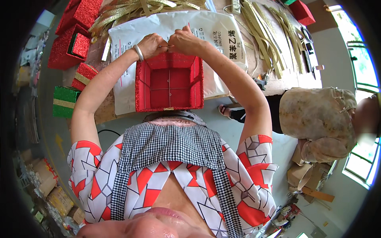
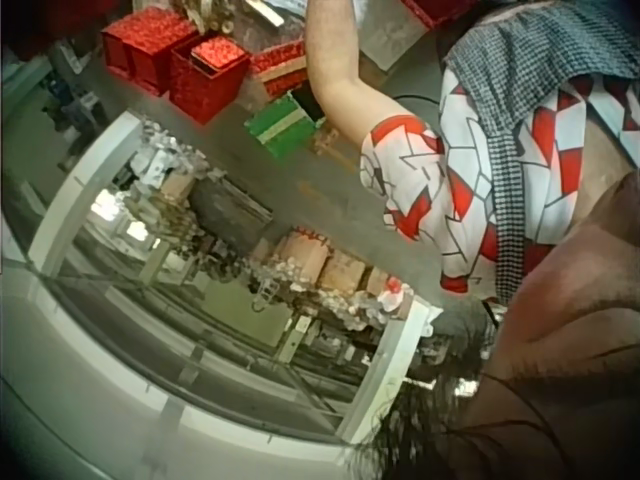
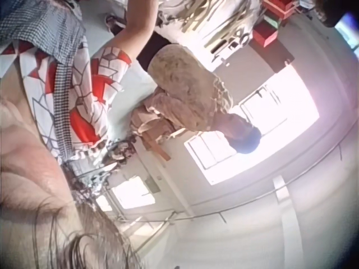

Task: Applying glue to gold ribbons and attaching them to red glittery gift boxes to complete the product assembly.

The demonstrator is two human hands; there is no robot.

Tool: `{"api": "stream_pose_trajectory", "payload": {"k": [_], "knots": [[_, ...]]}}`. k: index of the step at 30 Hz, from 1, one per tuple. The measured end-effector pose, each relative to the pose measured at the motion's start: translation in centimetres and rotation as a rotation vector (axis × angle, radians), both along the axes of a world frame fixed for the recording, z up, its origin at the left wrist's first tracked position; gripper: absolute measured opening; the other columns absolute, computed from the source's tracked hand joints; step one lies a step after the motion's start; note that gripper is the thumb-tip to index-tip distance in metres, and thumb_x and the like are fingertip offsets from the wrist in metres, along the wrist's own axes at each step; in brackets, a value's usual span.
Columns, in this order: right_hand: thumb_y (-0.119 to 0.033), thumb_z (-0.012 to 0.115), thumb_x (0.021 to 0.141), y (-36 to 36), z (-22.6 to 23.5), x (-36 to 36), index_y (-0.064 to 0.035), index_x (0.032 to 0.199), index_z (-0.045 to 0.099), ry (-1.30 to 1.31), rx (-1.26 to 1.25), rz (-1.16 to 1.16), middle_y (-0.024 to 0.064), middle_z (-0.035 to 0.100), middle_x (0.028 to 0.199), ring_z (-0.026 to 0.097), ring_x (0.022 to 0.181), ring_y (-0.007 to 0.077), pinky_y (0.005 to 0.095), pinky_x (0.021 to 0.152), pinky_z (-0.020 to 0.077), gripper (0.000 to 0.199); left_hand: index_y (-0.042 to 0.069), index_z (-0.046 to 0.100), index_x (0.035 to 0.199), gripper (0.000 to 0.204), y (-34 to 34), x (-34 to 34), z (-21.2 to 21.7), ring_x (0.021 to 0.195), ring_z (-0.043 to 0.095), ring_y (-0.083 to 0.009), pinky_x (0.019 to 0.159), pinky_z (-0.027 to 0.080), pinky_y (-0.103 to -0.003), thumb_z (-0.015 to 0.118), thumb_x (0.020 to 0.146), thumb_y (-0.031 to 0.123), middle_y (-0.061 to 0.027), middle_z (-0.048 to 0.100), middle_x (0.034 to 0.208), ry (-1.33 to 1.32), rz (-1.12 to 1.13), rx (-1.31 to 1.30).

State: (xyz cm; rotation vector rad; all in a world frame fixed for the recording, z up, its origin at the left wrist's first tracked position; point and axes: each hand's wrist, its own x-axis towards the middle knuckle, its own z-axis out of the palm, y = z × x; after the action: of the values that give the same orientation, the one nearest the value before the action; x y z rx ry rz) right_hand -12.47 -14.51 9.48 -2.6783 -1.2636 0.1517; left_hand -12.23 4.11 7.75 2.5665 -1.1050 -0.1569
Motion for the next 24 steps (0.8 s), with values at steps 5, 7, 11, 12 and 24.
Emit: {"api": "stream_pose_trajectory", "payload": {"k": [5,7,11,12,24], "knots": [[-0.020,0.063,0.077,-0.1,-0.1,0.6,-0.0067,0.082,0.066,-0.071,-0.094,0.051,0.0063,0.061,0.079,0.054,0.089,0.0223,0.0363,0.084,0.0382,0.014,0.005,0.065,0.071,0.014,-0.4,-0.2,-0.1,0.064,0.060,-0.0328,0.065,0.050,-0.039,0.060,0.077,0.016,-0.0168,0.061,0.066,-0.070,-0.040,-0.092],[-0.014,0.058,0.073,-0.4,-1.0,0.7,-0.0047,0.065,0.060,-0.280,0.111,0.154,0.0094,0.059,0.063,0.059,0.073,0.0244,0.0380,0.075,0.0436,0.013,0.005,0.065,0.073,0.014,-0.5,0.0,0.5,0.068,0.061,-0.0318,0.067,0.050,-0.040,0.060,0.079,0.016,-0.0158,0.062,0.069,-0.083,-0.038,-0.074],[-0.020,0.060,0.077,-0.5,-1.0,0.4,-0.0051,0.070,0.064,-0.225,0.081,0.134,0.0084,0.060,0.064,0.059,0.075,0.0235,0.0378,0.079,0.0429,0.017,0.006,0.067,0.077,0.014,-0.1,0.1,-0.2,0.069,0.061,-0.0324,0.067,0.049,-0.039,0.062,0.077,0.019,-0.0175,0.061,0.069,-0.065,-0.040,-0.118],[-0.020,0.060,0.077,-0.5,-0.9,0.4,-0.0051,0.070,0.064,-0.225,0.083,0.131,0.0084,0.060,0.064,0.059,0.075,0.0235,0.0378,0.079,0.0429,0.017,0.005,0.067,0.078,0.015,-0.1,0.3,-0.1,0.070,0.061,-0.0321,0.068,0.049,-0.039,0.063,0.077,0.020,-0.0174,0.061,0.070,-0.005,-0.037,-0.124],[-0.021,0.064,0.074,-1.2,-1.6,1.1,-0.0053,0.074,0.062,-0.194,-0.040,0.038,0.0108,0.062,0.072,0.059,0.073,0.0249,0.0373,0.070,0.0437,0.016,0.007,0.070,0.079,0.012,-1.5,1.0,-0.9,0.069,0.063,-0.0294,0.069,0.051,-0.036,0.066,0.072,0.016,-0.0160,0.064,0.071,-0.114,-0.027,-0.153]]}}
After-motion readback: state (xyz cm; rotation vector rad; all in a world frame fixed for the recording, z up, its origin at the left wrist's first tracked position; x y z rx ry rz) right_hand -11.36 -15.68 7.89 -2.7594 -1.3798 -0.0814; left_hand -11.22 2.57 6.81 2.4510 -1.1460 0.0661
